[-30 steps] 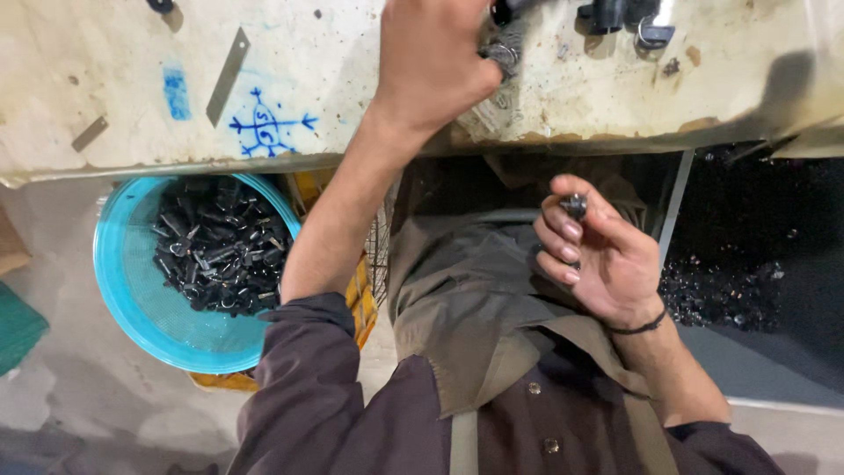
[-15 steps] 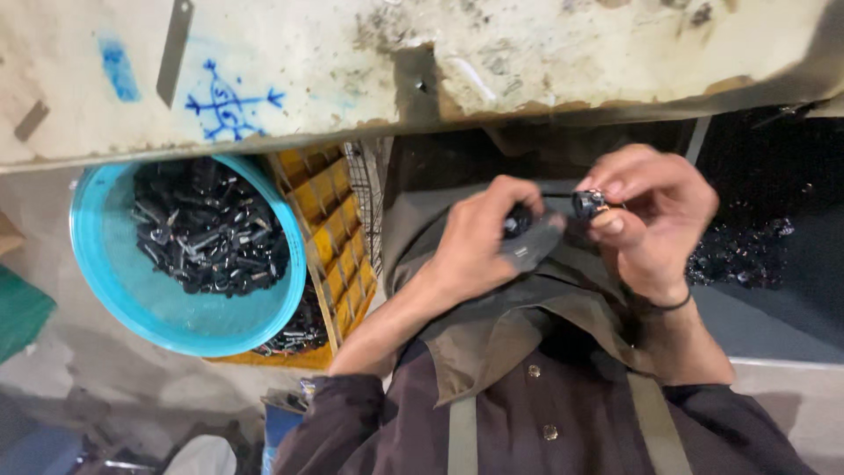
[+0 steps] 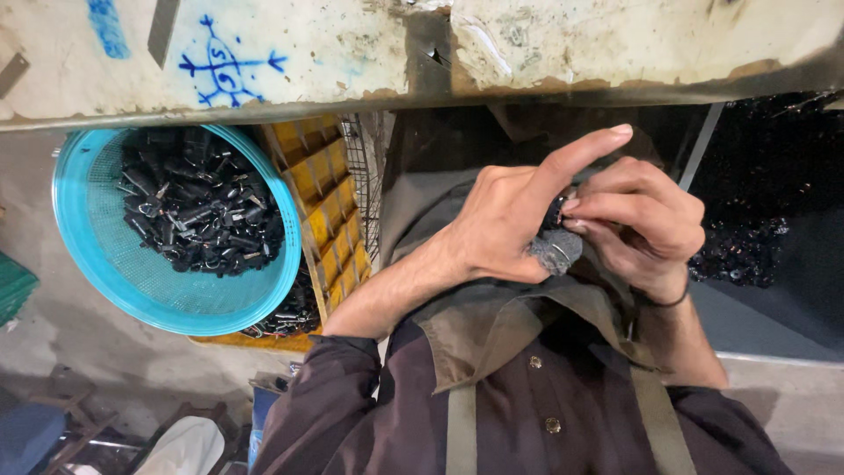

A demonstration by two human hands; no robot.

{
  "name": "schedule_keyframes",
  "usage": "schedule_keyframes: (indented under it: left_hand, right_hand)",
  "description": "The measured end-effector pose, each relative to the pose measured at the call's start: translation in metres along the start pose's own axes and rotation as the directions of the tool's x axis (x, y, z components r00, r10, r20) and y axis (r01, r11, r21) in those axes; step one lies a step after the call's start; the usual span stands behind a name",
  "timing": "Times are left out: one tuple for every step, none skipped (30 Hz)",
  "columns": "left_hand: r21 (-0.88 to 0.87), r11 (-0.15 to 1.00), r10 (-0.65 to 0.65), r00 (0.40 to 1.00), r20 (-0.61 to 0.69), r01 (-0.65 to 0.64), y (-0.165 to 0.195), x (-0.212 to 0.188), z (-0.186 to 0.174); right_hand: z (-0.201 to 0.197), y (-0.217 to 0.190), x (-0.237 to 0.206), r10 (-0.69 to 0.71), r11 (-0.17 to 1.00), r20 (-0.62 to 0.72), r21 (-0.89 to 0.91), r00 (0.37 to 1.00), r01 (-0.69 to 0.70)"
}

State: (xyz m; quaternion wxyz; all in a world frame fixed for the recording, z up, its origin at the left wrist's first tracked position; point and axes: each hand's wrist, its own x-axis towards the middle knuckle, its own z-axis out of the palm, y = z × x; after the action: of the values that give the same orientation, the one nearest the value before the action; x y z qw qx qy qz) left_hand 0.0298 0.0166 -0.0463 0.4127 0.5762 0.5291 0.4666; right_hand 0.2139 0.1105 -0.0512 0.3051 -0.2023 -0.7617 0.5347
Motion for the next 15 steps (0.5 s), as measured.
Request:
schedule_keyframes:
  left_hand:
    - [0.029,0.999,0.036,0.999,-0.003,-0.036,-0.001,-0.001,-0.001]
    - [0.084,0.996,0.034,0.999,0.022,-0.035,-0.003,-0.003,-0.002]
    - [0.137,0.99,0.033,0.998,0.046,-0.039,-0.005,-0.005,-0.001]
    - [0.186,0.981,0.044,0.996,0.072,-0.056,-0.008,-0.007,-0.001]
    - [0.233,0.969,0.055,0.994,0.099,-0.077,-0.01,-0.009,0.001]
    - [0.279,0.955,0.064,0.99,0.125,-0.097,-0.011,-0.009,0.002]
    - [0.295,0.951,0.049,0.986,0.162,-0.096,-0.011,-0.009,0.004]
    - [0.312,0.946,0.033,0.98,0.196,-0.094,-0.01,-0.007,0.005]
    - [0.33,0.94,0.014,0.973,0.23,-0.092,-0.008,-0.005,0.004]
    - [0.334,0.939,0.005,0.973,0.231,-0.084,-0.004,-0.002,0.003]
    - [0.337,0.938,-0.003,0.973,0.231,-0.077,0.001,0.0,-0.002]
    - [0.341,0.938,-0.012,0.974,0.228,-0.068,0.006,0.001,-0.009]
    - [0.368,0.93,-0.078,0.973,0.219,-0.008,0.013,-0.001,-0.018]
    - [0.393,0.918,-0.143,0.967,0.212,0.049,0.021,-0.008,-0.031]
    - [0.419,0.902,-0.204,0.957,0.207,0.102,0.028,-0.017,-0.046]
  right_hand:
    - [-0.004,-0.002,0.0,0.007,1.0,0.04,-0.025,0.999,-0.006]
    - [-0.008,-0.004,0.001,0.018,0.999,0.084,-0.033,0.996,-0.016]
    - [-0.013,-0.005,0.003,0.028,0.999,0.127,-0.043,0.992,-0.023]
    - [-0.016,-0.005,0.004,0.035,0.998,0.166,-0.054,0.985,-0.027]
    - [-0.018,-0.005,0.006,0.035,0.996,0.19,-0.083,0.981,-0.019]
    - [-0.021,-0.005,0.008,0.036,0.994,0.214,-0.11,0.976,-0.012]
    - [-0.024,-0.004,0.011,0.037,0.991,0.238,-0.136,0.97,-0.004]
    - [-0.025,-0.002,0.013,0.016,0.988,0.269,-0.152,0.963,0.026]
    - [-0.024,-0.001,0.015,-0.005,0.984,0.3,-0.166,0.954,0.058]
    - [-0.023,0.0,0.017,-0.025,0.98,0.331,-0.179,0.943,0.089]
    - [-0.021,0.0,0.018,-0.051,0.976,0.344,-0.182,0.938,0.12]
    - [-0.018,0.0,0.018,-0.076,0.971,0.36,-0.184,0.93,0.151]
    - [-0.014,-0.001,0.017,-0.101,0.966,0.376,-0.184,0.921,0.181]
    - [-0.009,-0.002,0.016,-0.08,0.981,0.382,-0.134,0.921,0.141]
    - [-0.005,-0.004,0.015,-0.06,0.991,0.385,-0.087,0.921,0.102]
